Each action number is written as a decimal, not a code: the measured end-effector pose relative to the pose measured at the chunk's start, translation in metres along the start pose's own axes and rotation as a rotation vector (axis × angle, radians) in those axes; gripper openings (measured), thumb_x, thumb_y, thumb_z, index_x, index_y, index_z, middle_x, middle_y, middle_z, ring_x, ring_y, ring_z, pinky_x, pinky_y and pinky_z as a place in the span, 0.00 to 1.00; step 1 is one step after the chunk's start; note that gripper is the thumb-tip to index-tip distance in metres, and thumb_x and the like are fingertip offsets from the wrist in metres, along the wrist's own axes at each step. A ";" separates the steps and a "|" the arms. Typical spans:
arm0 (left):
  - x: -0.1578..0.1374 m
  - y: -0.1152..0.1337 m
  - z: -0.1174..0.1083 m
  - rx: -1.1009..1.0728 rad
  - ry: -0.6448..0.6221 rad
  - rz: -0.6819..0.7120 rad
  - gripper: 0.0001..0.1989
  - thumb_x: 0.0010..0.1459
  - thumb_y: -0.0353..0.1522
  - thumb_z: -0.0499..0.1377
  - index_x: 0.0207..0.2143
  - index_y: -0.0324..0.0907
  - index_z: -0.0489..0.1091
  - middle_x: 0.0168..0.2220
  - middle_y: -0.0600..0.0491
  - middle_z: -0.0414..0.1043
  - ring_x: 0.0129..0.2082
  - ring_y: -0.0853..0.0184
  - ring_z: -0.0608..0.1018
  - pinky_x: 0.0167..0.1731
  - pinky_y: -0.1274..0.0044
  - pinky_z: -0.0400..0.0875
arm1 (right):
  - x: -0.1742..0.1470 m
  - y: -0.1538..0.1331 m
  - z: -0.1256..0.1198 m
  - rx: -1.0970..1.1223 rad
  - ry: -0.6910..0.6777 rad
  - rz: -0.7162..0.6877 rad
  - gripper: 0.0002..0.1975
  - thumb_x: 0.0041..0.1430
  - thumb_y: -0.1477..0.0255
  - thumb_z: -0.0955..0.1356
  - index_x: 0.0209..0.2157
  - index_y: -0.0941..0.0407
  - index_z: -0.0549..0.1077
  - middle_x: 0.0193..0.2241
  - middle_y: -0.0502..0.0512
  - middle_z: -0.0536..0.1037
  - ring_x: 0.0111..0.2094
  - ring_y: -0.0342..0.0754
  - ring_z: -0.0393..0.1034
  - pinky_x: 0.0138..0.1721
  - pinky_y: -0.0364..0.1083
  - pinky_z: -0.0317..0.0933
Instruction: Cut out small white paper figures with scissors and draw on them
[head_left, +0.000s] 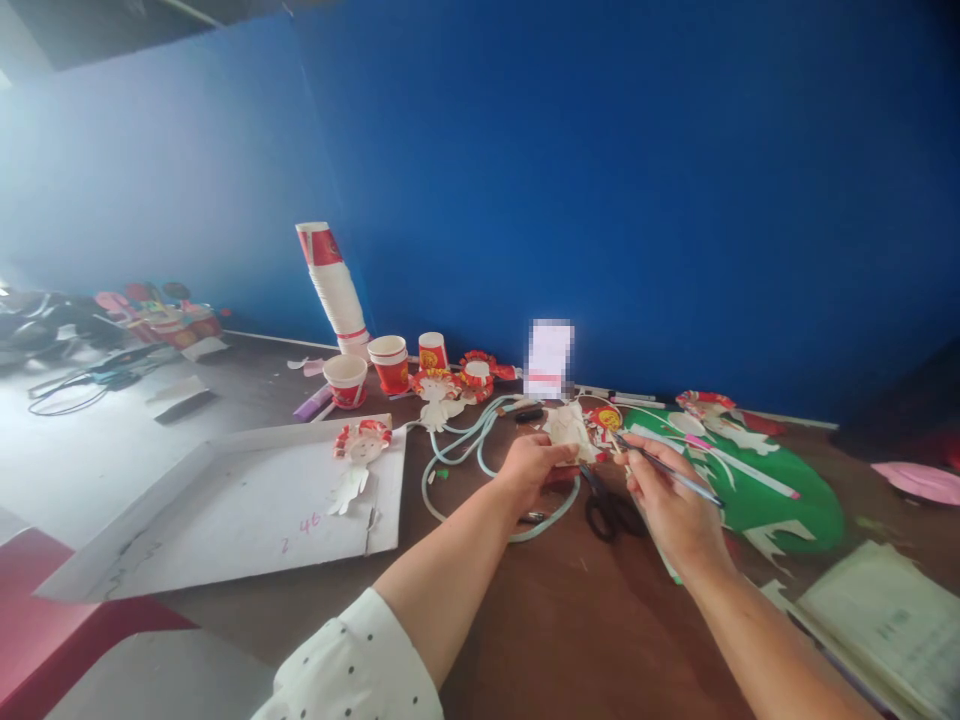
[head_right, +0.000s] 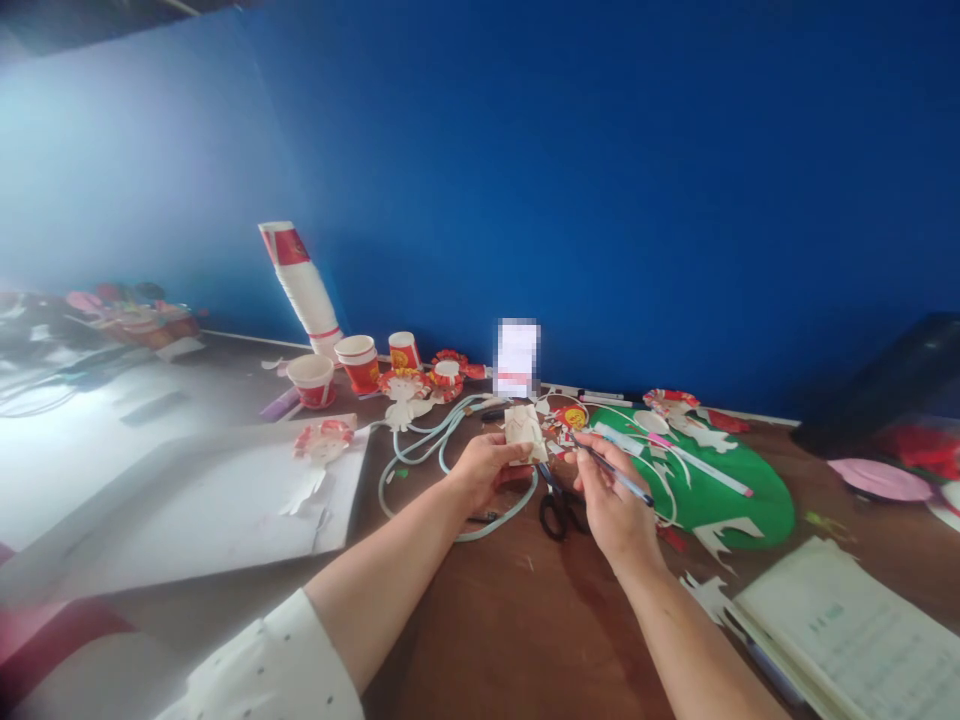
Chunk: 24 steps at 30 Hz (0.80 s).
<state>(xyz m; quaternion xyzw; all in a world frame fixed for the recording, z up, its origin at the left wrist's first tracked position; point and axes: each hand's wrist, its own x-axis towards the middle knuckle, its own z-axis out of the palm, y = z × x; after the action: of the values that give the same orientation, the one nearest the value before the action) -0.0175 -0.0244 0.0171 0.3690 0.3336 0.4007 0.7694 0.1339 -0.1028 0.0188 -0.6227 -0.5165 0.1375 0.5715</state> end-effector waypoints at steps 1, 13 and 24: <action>0.001 0.000 -0.002 -0.037 0.001 0.013 0.15 0.40 0.31 0.71 0.31 0.32 0.75 0.33 0.44 0.76 0.29 0.68 0.77 0.32 0.77 0.73 | -0.001 -0.002 -0.001 -0.019 -0.013 -0.018 0.21 0.59 0.57 0.65 0.47 0.56 0.74 0.32 0.57 0.80 0.23 0.44 0.70 0.25 0.44 0.67; 0.008 -0.002 -0.007 -0.150 -0.026 0.086 0.16 0.43 0.29 0.69 0.36 0.32 0.75 0.36 0.43 0.77 0.31 0.67 0.78 0.34 0.76 0.74 | -0.014 -0.008 0.010 -0.254 -0.038 -0.528 0.10 0.61 0.70 0.66 0.44 0.53 0.76 0.40 0.56 0.80 0.42 0.52 0.75 0.47 0.52 0.68; 0.005 -0.003 -0.003 -0.069 -0.055 0.105 0.17 0.41 0.33 0.70 0.34 0.34 0.75 0.36 0.43 0.77 0.33 0.65 0.78 0.38 0.73 0.73 | -0.013 -0.010 0.008 -0.292 -0.002 -0.601 0.11 0.61 0.73 0.67 0.45 0.53 0.75 0.40 0.56 0.80 0.41 0.51 0.75 0.46 0.51 0.68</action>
<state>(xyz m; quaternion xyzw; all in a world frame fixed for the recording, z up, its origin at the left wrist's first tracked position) -0.0168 -0.0202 0.0122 0.3702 0.2787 0.4415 0.7683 0.1169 -0.1103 0.0197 -0.5174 -0.6919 -0.1122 0.4908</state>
